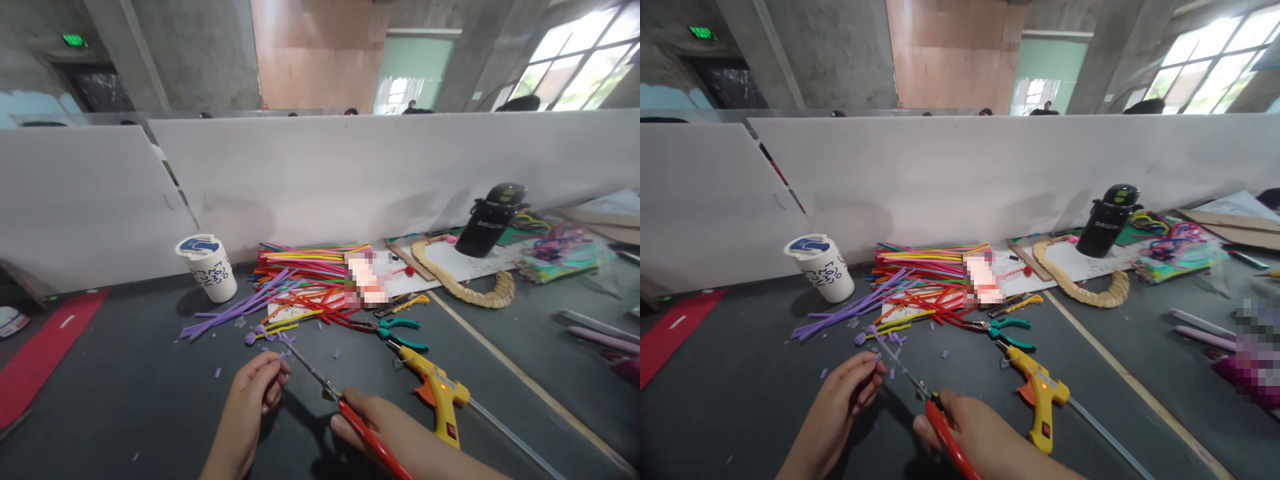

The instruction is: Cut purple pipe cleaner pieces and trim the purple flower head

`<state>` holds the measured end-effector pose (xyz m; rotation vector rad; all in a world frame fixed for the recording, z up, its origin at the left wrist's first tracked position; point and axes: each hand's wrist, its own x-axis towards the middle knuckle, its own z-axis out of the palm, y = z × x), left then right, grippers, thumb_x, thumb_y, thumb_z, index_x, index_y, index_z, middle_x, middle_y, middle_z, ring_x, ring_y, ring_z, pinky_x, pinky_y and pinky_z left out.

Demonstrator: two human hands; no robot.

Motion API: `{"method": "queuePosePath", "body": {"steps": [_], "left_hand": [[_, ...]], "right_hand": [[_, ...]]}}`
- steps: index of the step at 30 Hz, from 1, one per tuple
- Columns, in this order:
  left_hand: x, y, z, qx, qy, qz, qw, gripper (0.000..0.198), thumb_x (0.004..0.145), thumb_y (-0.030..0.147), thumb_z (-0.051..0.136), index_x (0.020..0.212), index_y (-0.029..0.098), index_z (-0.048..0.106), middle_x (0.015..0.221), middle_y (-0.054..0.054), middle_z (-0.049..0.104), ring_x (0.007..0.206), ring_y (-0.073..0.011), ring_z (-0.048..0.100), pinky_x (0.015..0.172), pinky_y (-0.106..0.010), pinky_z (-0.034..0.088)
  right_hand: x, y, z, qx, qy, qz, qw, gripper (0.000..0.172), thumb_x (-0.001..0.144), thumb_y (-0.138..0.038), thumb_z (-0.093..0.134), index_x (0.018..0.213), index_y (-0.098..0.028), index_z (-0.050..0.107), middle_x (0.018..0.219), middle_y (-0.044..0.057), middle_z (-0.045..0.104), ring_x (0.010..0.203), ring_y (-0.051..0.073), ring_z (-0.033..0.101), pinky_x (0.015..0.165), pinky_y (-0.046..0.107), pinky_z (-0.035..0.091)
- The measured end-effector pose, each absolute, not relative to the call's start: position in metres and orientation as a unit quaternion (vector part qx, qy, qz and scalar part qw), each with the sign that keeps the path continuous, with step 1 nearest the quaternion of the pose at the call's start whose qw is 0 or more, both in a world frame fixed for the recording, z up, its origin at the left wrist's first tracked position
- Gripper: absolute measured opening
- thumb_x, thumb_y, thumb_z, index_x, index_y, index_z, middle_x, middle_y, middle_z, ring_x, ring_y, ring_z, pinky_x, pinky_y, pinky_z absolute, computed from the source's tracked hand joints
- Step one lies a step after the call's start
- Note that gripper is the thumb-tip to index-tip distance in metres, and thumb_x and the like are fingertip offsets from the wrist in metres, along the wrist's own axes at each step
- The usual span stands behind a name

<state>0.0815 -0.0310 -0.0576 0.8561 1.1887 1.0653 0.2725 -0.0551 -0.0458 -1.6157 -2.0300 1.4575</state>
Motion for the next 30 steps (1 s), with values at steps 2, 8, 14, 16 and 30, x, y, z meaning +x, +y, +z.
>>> {"method": "queuePosePath", "body": {"steps": [2, 8, 14, 16, 30], "left_hand": [[0.0798, -0.03, -0.057, 0.381, 0.52, 0.463, 0.608, 0.019, 0.071, 0.031, 0.054, 0.064, 0.014, 0.058, 0.051, 0.005, 0.044, 0.042, -0.0049, 0.027, 0.039, -0.017, 0.019], [0.0798, -0.0296, -0.0555, 0.41, 0.532, 0.432, 0.602, 0.021, 0.071, 0.031, 0.052, 0.058, 0.014, 0.055, 0.048, 0.006, 0.041, 0.042, -0.0063, 0.028, 0.04, -0.018, 0.019], [0.0786, -0.0304, -0.0567, 0.424, 0.526, 0.421, 0.605, 0.023, 0.073, 0.035, 0.052, 0.063, 0.014, 0.056, 0.053, 0.005, 0.044, 0.044, -0.0061, 0.029, 0.041, -0.018, 0.019], [0.0787, -0.0303, -0.056, 0.422, 0.526, 0.423, 0.605, 0.024, 0.073, 0.036, 0.052, 0.063, 0.014, 0.056, 0.053, 0.005, 0.043, 0.043, -0.0058, 0.029, 0.041, -0.018, 0.018], [0.08, -0.0282, -0.0529, 0.413, 0.55, 0.406, 0.602, 0.027, 0.068, 0.041, 0.055, 0.061, 0.015, 0.056, 0.05, 0.005, 0.044, 0.041, -0.0061, 0.03, 0.04, -0.019, 0.019]], "right_hand": [[0.2724, -0.0562, -0.0427, -0.547, -0.694, 0.465, 0.056, 0.029, 0.079, -0.046, 0.044, 0.073, -0.018, 0.05, 0.065, 0.0, 0.055, 0.054, 0.011, 0.044, 0.049, 0.02, 0.029], [0.2668, -0.058, -0.0463, -0.556, -0.69, 0.46, 0.049, 0.026, 0.076, -0.041, 0.048, 0.074, -0.016, 0.054, 0.064, 0.0, 0.057, 0.053, 0.01, 0.044, 0.047, 0.019, 0.028], [0.2654, -0.058, -0.0434, -0.554, -0.667, 0.494, 0.068, 0.023, 0.078, -0.036, 0.046, 0.07, -0.015, 0.053, 0.061, -0.001, 0.054, 0.053, 0.01, 0.042, 0.047, 0.018, 0.03], [0.2647, -0.0578, -0.043, -0.553, -0.663, 0.499, 0.072, 0.022, 0.078, -0.035, 0.046, 0.069, -0.015, 0.051, 0.06, -0.001, 0.051, 0.054, 0.009, 0.041, 0.047, 0.018, 0.03], [0.2653, -0.0564, -0.0475, -0.547, -0.663, 0.504, 0.084, 0.023, 0.079, -0.034, 0.047, 0.067, -0.014, 0.049, 0.057, -0.003, 0.042, 0.053, 0.009, 0.034, 0.045, 0.017, 0.027]]}}
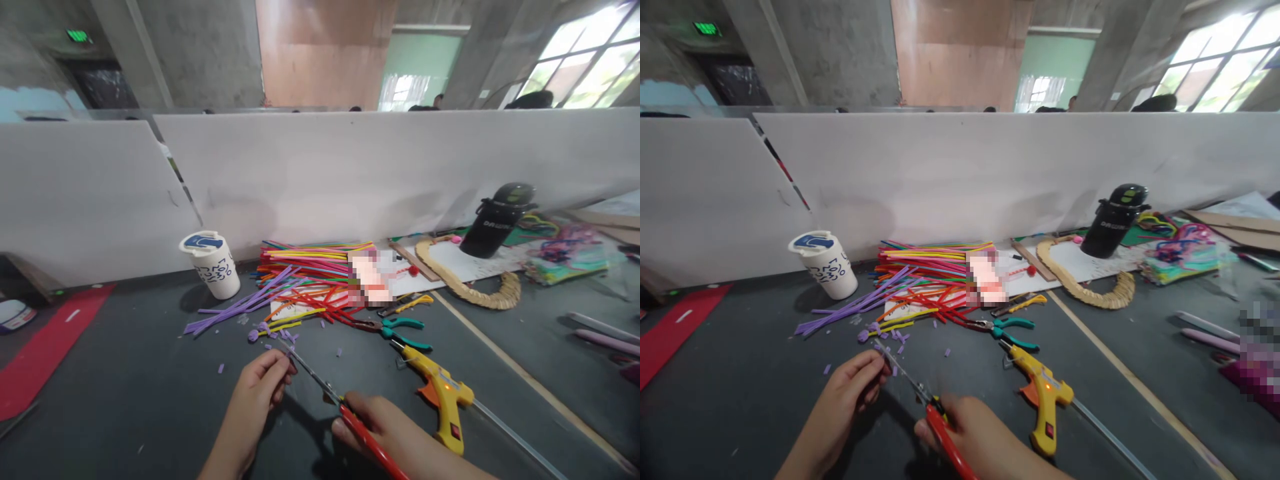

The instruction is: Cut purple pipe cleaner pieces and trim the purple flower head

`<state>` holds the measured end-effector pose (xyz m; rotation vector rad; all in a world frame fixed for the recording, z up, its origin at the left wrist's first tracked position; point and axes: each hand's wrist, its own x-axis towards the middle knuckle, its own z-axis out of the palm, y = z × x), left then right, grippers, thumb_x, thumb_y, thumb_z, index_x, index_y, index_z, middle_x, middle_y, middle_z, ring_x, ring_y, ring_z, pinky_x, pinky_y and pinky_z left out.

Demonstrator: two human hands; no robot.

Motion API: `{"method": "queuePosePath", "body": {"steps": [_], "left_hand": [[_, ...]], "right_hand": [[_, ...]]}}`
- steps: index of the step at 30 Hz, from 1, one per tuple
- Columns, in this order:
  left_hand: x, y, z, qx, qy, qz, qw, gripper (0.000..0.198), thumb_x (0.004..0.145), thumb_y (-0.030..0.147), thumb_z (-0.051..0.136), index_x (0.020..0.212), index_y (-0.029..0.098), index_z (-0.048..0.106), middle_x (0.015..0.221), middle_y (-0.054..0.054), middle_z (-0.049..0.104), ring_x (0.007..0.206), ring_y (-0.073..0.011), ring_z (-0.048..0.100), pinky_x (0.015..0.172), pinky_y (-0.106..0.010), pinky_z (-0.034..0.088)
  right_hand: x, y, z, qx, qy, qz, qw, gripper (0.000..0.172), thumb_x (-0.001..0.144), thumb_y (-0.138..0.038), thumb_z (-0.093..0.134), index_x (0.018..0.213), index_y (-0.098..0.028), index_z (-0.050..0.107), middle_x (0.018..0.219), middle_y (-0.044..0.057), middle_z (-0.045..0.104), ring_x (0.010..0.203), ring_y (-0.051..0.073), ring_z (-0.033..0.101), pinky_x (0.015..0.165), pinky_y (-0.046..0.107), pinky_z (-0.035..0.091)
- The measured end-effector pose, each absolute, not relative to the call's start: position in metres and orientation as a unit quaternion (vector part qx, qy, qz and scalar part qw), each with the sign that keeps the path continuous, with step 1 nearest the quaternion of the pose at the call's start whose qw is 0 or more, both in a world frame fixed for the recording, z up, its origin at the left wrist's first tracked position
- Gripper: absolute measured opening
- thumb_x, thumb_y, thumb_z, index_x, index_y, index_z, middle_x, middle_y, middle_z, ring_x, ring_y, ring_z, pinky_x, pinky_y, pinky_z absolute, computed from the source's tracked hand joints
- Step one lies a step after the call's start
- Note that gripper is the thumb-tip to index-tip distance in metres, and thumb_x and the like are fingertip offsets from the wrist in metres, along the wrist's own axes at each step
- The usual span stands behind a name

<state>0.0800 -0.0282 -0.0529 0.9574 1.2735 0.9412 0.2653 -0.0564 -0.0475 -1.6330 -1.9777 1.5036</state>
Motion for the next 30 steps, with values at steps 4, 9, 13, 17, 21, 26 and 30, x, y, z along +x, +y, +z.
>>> {"method": "queuePosePath", "body": {"steps": [4, 9, 13, 17, 21, 26, 30], "left_hand": [[0.0807, -0.0292, -0.0516, 0.411, 0.549, 0.408, 0.603, 0.028, 0.068, 0.042, 0.055, 0.057, 0.015, 0.054, 0.046, 0.006, 0.041, 0.04, -0.0058, 0.028, 0.041, -0.018, 0.019], [0.0785, -0.0314, -0.0537, 0.441, 0.564, 0.405, 0.569, 0.028, 0.072, 0.041, 0.051, 0.058, 0.017, 0.053, 0.047, 0.007, 0.036, 0.042, -0.0073, 0.028, 0.041, -0.019, 0.019], [0.0754, -0.0322, -0.0578, 0.481, 0.555, 0.414, 0.538, 0.025, 0.074, 0.039, 0.05, 0.063, 0.017, 0.055, 0.056, 0.003, 0.045, 0.05, -0.0103, 0.036, 0.048, -0.02, 0.028], [0.074, -0.0327, -0.0584, 0.49, 0.555, 0.417, 0.528, 0.024, 0.075, 0.038, 0.051, 0.064, 0.016, 0.056, 0.058, 0.002, 0.047, 0.056, -0.0127, 0.041, 0.052, -0.021, 0.032], [0.0748, -0.0332, -0.0555, 0.508, 0.554, 0.416, 0.511, 0.024, 0.076, 0.035, 0.05, 0.061, 0.017, 0.056, 0.061, 0.001, 0.051, 0.061, -0.0145, 0.044, 0.057, -0.022, 0.034], [0.076, -0.0336, -0.0539, 0.54, 0.556, 0.404, 0.486, 0.024, 0.078, 0.033, 0.048, 0.062, 0.017, 0.057, 0.063, 0.0, 0.053, 0.064, -0.0156, 0.045, 0.062, -0.023, 0.034], [0.0763, -0.0338, -0.0542, 0.555, 0.552, 0.398, 0.479, 0.025, 0.078, 0.033, 0.047, 0.063, 0.017, 0.058, 0.062, 0.001, 0.053, 0.063, -0.0148, 0.045, 0.06, -0.022, 0.033]], "right_hand": [[0.2655, -0.0548, -0.0443, -0.55, -0.669, 0.495, 0.074, 0.026, 0.079, -0.039, 0.047, 0.068, -0.015, 0.05, 0.059, -0.002, 0.047, 0.054, 0.009, 0.038, 0.046, 0.018, 0.029], [0.2678, -0.0556, -0.0405, -0.538, -0.694, 0.477, 0.047, 0.025, 0.078, -0.04, 0.046, 0.071, -0.016, 0.049, 0.061, -0.002, 0.049, 0.053, 0.01, 0.038, 0.048, 0.019, 0.029], [0.268, -0.0581, -0.0412, -0.517, -0.715, 0.469, 0.044, 0.022, 0.077, -0.038, 0.046, 0.072, -0.016, 0.048, 0.061, -0.003, 0.047, 0.053, 0.009, 0.036, 0.047, 0.019, 0.029], [0.2666, -0.0595, -0.0428, -0.509, -0.715, 0.476, 0.056, 0.024, 0.079, -0.039, 0.044, 0.071, -0.016, 0.047, 0.061, -0.003, 0.045, 0.053, 0.009, 0.035, 0.048, 0.019, 0.028], [0.2665, -0.06, -0.0459, -0.52, -0.718, 0.459, 0.052, 0.023, 0.078, -0.039, 0.044, 0.073, -0.017, 0.048, 0.062, -0.001, 0.05, 0.052, 0.009, 0.038, 0.047, 0.019, 0.028], [0.2667, -0.06, -0.0477, -0.527, -0.719, 0.45, 0.048, 0.024, 0.078, -0.039, 0.043, 0.074, -0.017, 0.05, 0.064, 0.001, 0.055, 0.052, 0.009, 0.041, 0.047, 0.019, 0.029], [0.2667, -0.0601, -0.0474, -0.531, -0.717, 0.45, 0.04, 0.025, 0.079, -0.041, 0.042, 0.074, -0.017, 0.05, 0.065, 0.002, 0.056, 0.053, 0.01, 0.041, 0.048, 0.02, 0.03]]}}
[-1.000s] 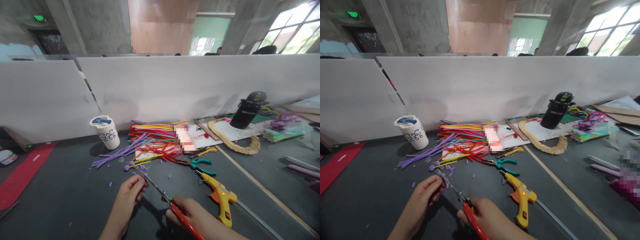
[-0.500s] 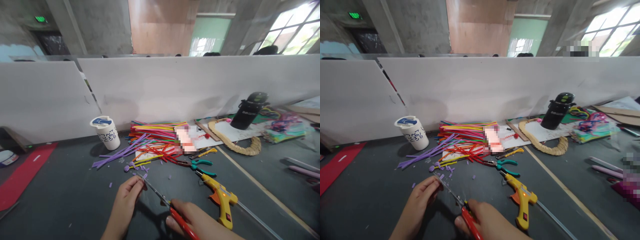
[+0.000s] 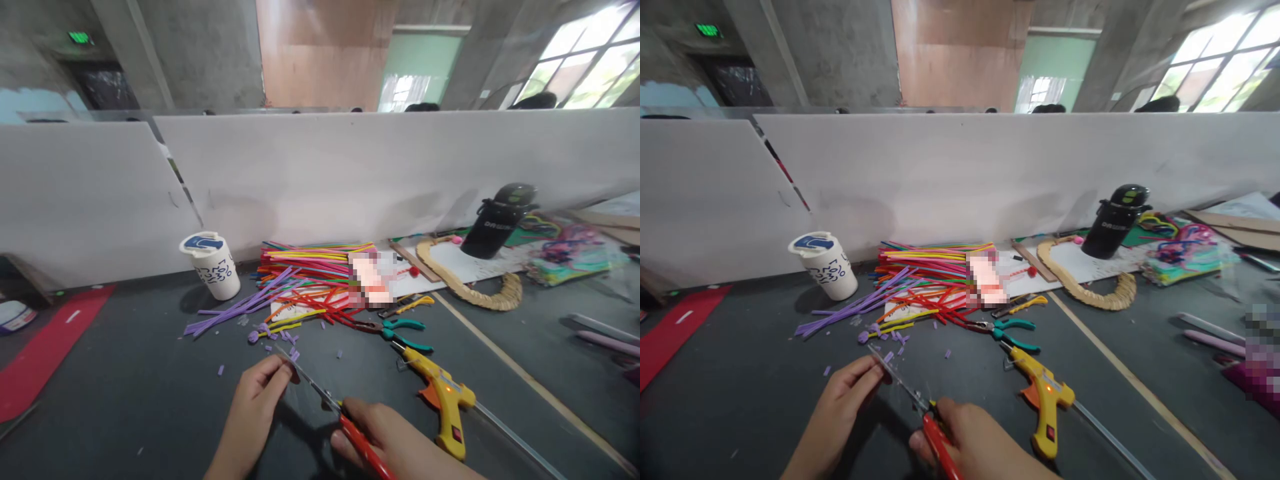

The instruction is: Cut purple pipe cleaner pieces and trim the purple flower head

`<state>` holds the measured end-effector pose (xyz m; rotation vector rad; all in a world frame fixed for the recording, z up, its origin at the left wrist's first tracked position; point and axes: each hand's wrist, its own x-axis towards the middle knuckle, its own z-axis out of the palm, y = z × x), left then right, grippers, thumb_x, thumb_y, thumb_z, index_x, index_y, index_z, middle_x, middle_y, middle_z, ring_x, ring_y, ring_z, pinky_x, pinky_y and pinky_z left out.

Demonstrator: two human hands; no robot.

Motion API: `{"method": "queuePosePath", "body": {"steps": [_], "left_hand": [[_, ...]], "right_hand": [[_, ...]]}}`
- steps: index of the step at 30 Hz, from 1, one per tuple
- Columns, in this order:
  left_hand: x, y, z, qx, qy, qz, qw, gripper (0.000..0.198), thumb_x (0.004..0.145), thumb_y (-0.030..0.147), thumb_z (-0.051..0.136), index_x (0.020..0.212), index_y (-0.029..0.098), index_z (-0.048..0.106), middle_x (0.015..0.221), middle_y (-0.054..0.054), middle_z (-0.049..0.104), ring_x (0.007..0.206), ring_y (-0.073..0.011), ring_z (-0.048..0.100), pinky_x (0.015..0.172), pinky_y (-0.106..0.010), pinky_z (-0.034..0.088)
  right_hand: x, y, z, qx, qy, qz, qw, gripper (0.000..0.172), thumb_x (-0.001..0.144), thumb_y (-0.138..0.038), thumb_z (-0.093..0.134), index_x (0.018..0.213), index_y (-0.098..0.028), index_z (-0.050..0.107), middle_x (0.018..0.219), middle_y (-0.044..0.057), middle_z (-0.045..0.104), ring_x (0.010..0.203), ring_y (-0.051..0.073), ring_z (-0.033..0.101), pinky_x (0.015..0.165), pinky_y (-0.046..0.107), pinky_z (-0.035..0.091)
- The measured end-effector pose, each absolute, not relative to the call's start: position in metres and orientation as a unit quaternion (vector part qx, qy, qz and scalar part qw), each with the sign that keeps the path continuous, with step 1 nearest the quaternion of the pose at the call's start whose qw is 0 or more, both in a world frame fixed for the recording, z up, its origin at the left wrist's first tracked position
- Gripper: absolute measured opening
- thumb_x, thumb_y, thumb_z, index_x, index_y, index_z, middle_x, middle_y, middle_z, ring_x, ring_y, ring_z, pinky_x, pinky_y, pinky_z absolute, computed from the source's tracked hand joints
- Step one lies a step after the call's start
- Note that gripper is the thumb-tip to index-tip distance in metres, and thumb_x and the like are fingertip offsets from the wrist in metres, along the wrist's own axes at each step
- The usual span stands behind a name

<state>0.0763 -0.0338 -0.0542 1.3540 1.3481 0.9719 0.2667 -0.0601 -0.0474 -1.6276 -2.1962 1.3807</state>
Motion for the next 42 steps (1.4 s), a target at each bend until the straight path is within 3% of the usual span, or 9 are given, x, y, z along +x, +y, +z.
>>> {"method": "queuePosePath", "body": {"steps": [24, 42], "left_hand": [[0.078, -0.034, -0.055, 0.544, 0.567, 0.372, 0.494, 0.027, 0.077, 0.036, 0.047, 0.058, 0.017, 0.053, 0.055, 0.003, 0.044, 0.053, -0.0114, 0.034, 0.05, -0.022, 0.026], [0.086, -0.031, -0.071, 0.472, 0.562, 0.357, 0.578, 0.031, 0.071, 0.043, 0.049, 0.059, 0.015, 0.054, 0.046, 0.007, 0.032, 0.041, -0.0075, 0.024, 0.041, -0.022, 0.015]], "right_hand": [[0.264, -0.062, -0.043, -0.527, -0.668, 0.52, 0.065, 0.024, 0.078, -0.038, 0.046, 0.068, -0.017, 0.047, 0.058, -0.004, 0.041, 0.053, 0.008, 0.032, 0.047, 0.019, 0.027], [0.266, -0.067, -0.077, -0.555, -0.665, 0.495, 0.064, 0.028, 0.079, -0.04, 0.045, 0.067, -0.015, 0.049, 0.056, -0.005, 0.038, 0.05, 0.007, 0.028, 0.044, 0.017, 0.026]]}}
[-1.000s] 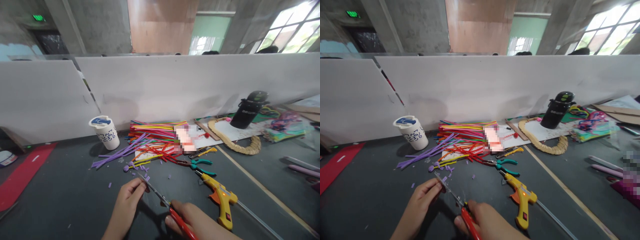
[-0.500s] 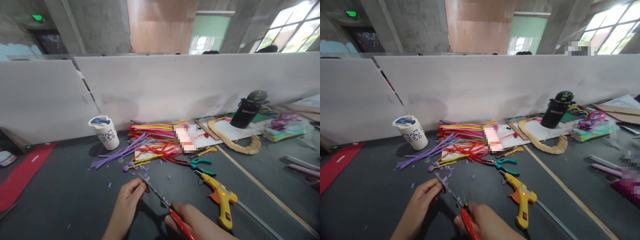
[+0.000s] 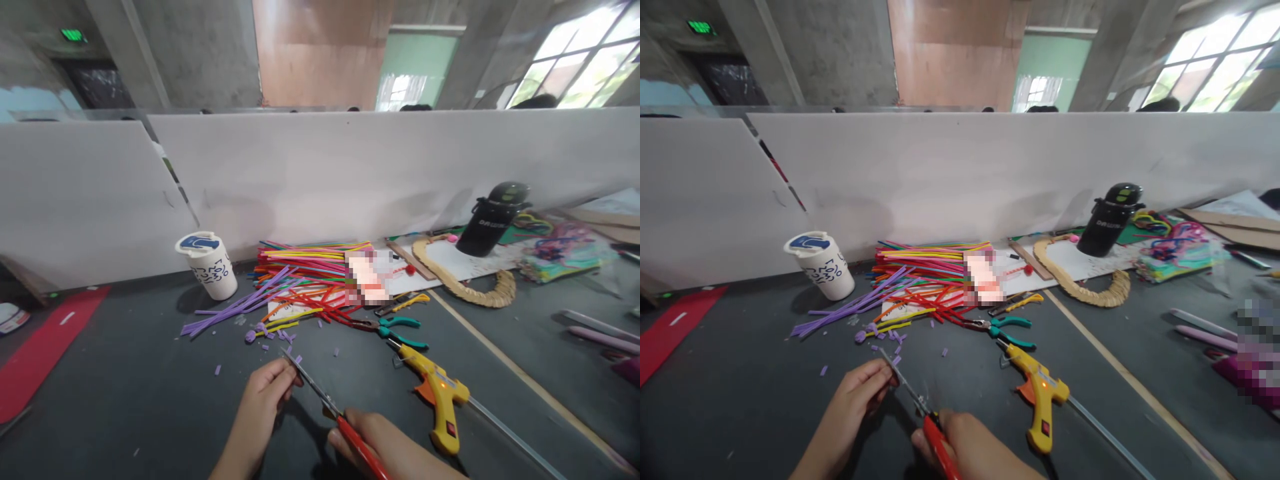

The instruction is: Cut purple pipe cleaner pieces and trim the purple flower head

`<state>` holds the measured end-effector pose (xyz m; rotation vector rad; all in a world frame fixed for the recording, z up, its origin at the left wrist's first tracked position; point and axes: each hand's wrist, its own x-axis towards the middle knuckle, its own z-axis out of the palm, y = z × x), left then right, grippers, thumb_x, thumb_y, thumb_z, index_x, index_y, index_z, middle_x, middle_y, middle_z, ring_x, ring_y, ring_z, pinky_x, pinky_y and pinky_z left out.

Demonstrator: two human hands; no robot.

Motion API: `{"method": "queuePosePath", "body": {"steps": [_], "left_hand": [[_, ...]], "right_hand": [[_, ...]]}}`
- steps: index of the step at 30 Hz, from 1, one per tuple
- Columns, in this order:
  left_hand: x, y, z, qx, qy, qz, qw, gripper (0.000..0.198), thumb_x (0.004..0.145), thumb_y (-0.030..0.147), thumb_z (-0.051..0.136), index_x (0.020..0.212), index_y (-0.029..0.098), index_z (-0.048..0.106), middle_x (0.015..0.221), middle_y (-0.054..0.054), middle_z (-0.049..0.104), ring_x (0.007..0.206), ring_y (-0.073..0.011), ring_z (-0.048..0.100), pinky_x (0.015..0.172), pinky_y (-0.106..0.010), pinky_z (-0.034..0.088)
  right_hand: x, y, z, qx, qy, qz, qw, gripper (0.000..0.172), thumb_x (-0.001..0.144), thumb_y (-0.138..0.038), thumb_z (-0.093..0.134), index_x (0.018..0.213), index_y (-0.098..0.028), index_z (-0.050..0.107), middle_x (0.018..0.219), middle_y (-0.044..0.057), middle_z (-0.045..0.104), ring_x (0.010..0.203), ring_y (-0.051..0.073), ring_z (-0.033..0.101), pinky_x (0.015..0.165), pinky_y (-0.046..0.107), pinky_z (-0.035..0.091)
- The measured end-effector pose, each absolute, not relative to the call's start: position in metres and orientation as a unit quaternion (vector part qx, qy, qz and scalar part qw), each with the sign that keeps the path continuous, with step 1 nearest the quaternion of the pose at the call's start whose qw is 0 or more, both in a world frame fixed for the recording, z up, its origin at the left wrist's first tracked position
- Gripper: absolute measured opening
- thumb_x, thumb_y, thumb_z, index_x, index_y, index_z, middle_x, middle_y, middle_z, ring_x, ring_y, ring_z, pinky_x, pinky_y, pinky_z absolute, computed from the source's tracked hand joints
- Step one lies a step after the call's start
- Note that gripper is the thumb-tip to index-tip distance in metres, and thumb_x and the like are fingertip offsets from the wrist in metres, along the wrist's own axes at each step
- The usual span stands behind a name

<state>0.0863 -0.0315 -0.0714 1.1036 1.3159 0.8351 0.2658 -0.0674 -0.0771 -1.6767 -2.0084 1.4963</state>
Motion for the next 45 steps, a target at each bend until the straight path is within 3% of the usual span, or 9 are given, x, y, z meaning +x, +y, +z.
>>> {"method": "queuePosePath", "body": {"steps": [16, 23, 30, 45], "left_hand": [[0.088, -0.03, -0.072, 0.429, 0.559, 0.361, 0.611, 0.031, 0.067, 0.044, 0.053, 0.059, 0.014, 0.054, 0.044, 0.009, 0.031, 0.038, -0.0057, 0.02, 0.04, -0.021, 0.012], [0.082, -0.03, -0.055, 0.426, 0.525, 0.408, 0.613, 0.026, 0.072, 0.038, 0.049, 0.062, 0.015, 0.053, 0.048, 0.006, 0.039, 0.04, -0.0057, 0.022, 0.041, -0.019, 0.016], [0.082, -0.029, -0.056, 0.445, 0.543, 0.409, 0.583, 0.026, 0.07, 0.038, 0.051, 0.059, 0.015, 0.054, 0.049, 0.005, 0.043, 0.04, -0.0064, 0.029, 0.041, -0.019, 0.02], [0.08, -0.029, -0.054, 0.465, 0.547, 0.391, 0.576, 0.027, 0.072, 0.04, 0.051, 0.061, 0.015, 0.056, 0.049, 0.005, 0.044, 0.041, -0.0067, 0.031, 0.042, -0.02, 0.02]], "right_hand": [[0.263, -0.067, -0.07, -0.545, -0.648, 0.525, 0.085, 0.032, 0.082, -0.042, 0.041, 0.065, -0.016, 0.047, 0.057, -0.004, 0.038, 0.053, 0.008, 0.031, 0.047, 0.018, 0.027], [0.27, -0.06, -0.067, -0.511, -0.693, 0.501, 0.085, 0.039, 0.083, -0.053, 0.034, 0.074, -0.018, 0.049, 0.064, -0.003, 0.048, 0.056, 0.009, 0.041, 0.052, 0.019, 0.032], [0.271, -0.061, -0.054, -0.535, -0.699, 0.472, 0.055, 0.031, 0.081, -0.044, 0.041, 0.076, -0.016, 0.053, 0.07, 0.002, 0.058, 0.059, 0.011, 0.048, 0.052, 0.02, 0.032], [0.269, -0.06, -0.051, -0.545, -0.686, 0.476, 0.076, 0.026, 0.079, -0.037, 0.045, 0.071, -0.014, 0.053, 0.061, -0.001, 0.053, 0.054, 0.009, 0.04, 0.048, 0.019, 0.031]]}}
